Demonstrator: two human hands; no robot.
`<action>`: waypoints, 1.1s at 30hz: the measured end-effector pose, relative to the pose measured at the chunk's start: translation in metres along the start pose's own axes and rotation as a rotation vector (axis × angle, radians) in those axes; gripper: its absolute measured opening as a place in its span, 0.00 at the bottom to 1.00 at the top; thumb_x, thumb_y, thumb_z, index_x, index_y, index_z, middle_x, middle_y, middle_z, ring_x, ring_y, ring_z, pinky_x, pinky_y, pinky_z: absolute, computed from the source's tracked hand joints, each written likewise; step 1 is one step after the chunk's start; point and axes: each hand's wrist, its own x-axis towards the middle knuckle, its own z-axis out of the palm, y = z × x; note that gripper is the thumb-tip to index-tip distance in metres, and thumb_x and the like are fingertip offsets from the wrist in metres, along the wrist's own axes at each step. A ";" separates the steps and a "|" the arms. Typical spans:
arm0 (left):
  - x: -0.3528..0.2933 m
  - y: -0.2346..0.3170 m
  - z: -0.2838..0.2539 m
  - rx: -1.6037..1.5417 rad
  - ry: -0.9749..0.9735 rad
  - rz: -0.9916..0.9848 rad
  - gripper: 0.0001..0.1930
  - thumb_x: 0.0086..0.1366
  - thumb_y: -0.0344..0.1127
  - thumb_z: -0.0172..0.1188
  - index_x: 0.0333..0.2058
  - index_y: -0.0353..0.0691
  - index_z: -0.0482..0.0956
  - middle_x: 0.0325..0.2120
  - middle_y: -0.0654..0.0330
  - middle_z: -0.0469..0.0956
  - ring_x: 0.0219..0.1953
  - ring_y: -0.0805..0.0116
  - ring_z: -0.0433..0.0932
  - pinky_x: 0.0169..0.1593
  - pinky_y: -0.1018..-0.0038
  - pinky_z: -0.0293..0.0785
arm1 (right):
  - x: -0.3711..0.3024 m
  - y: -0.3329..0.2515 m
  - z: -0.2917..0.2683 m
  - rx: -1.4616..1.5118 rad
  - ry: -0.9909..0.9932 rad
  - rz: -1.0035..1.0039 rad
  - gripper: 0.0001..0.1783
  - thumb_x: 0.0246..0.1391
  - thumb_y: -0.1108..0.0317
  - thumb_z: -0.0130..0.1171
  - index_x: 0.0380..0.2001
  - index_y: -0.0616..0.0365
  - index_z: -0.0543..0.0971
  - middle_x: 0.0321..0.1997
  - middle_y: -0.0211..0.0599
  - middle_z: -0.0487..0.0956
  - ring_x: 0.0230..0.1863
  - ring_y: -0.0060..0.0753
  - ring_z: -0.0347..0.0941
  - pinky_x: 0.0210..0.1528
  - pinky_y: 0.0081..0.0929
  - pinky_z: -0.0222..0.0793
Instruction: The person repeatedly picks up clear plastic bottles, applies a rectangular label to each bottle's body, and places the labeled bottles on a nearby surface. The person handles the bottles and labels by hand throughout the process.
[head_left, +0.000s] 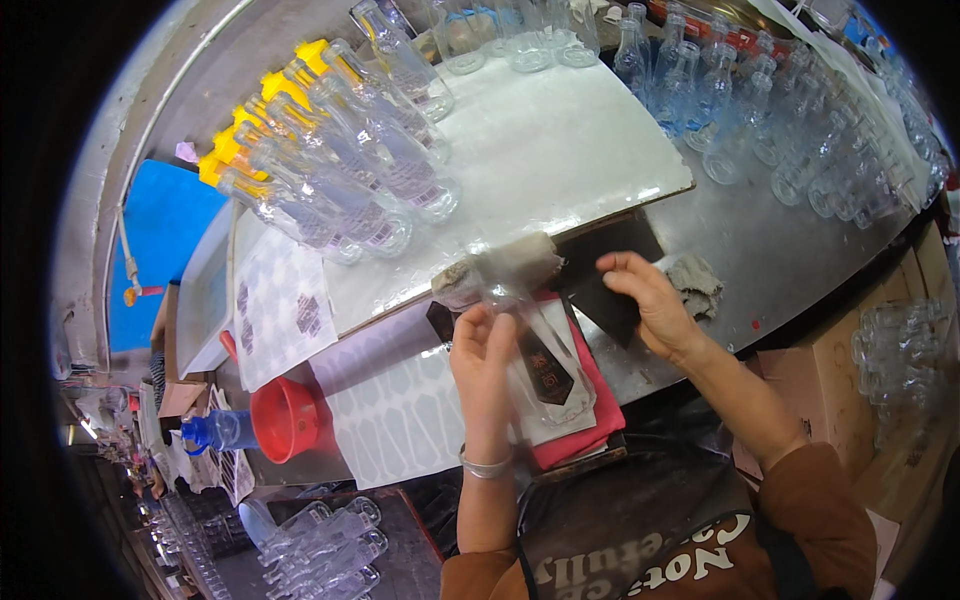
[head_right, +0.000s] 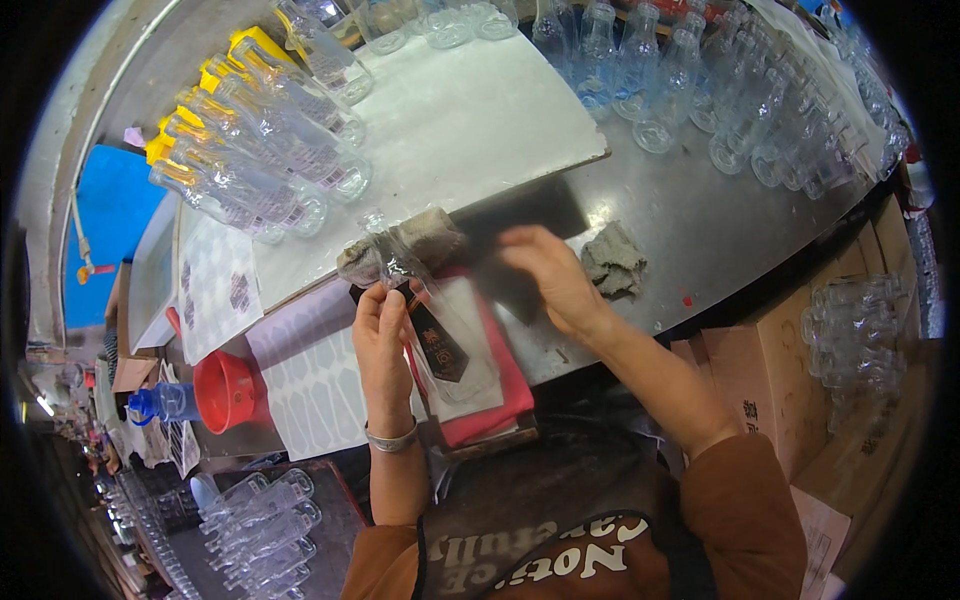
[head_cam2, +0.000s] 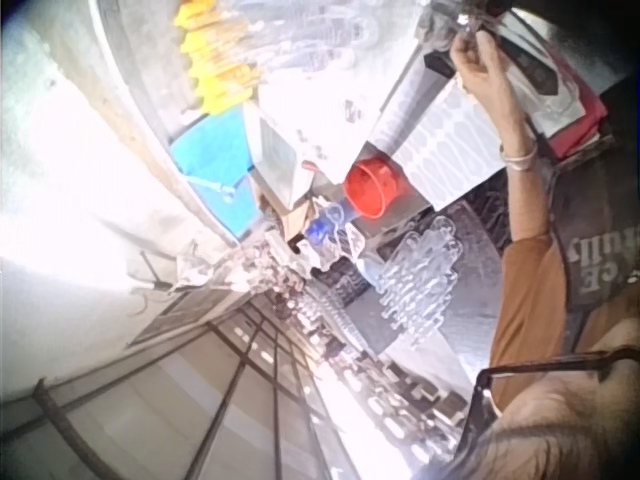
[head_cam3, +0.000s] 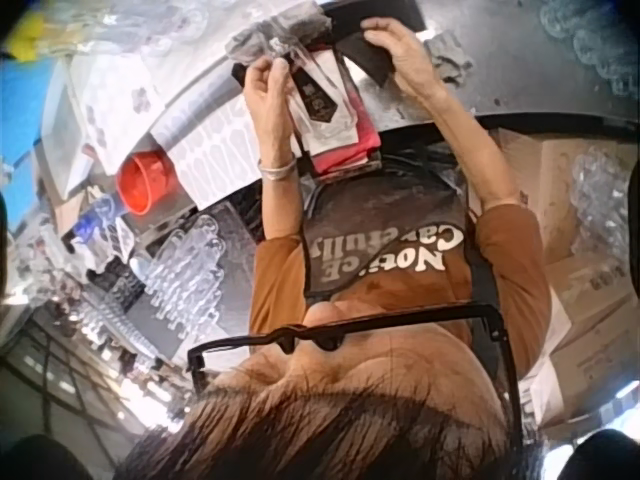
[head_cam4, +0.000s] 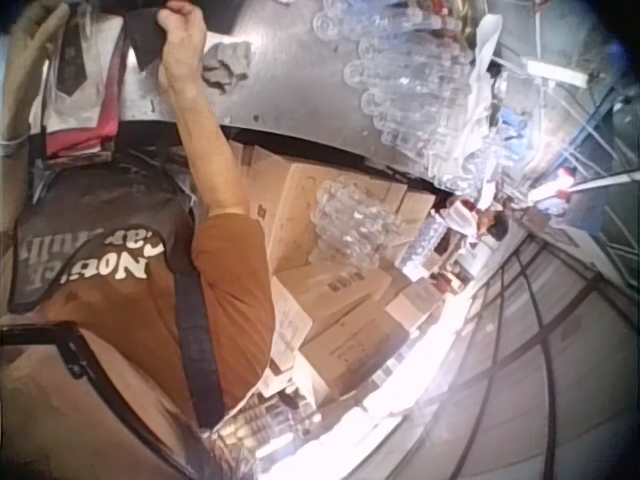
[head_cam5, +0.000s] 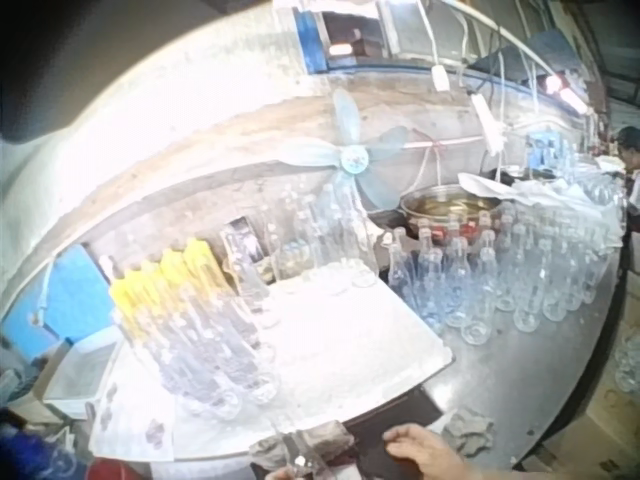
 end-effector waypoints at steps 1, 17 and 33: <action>-0.001 0.001 0.001 0.012 0.001 -0.014 0.20 0.70 0.39 0.60 0.53 0.30 0.71 0.45 0.53 0.80 0.47 0.67 0.80 0.45 0.79 0.73 | -0.001 -0.020 0.015 -0.076 -0.037 -0.082 0.16 0.59 0.76 0.56 0.50 0.61 0.74 0.46 0.32 0.77 0.50 0.19 0.71 0.54 0.21 0.69; 0.001 0.004 0.009 -0.054 0.018 -0.014 0.19 0.68 0.35 0.61 0.51 0.29 0.71 0.43 0.54 0.79 0.46 0.68 0.79 0.54 0.72 0.74 | 0.051 -0.088 0.094 -0.889 -0.603 -0.799 0.14 0.50 0.74 0.58 0.41 0.64 0.81 0.38 0.49 0.82 0.39 0.51 0.79 0.45 0.37 0.75; 0.021 0.017 0.010 0.252 0.053 -0.085 0.20 0.71 0.50 0.60 0.34 0.34 0.74 0.27 0.57 0.80 0.24 0.79 0.75 0.26 0.83 0.64 | 0.021 -0.083 0.060 -0.611 -0.244 -0.419 0.15 0.61 0.74 0.50 0.49 0.62 0.78 0.42 0.29 0.79 0.44 0.16 0.73 0.49 0.21 0.70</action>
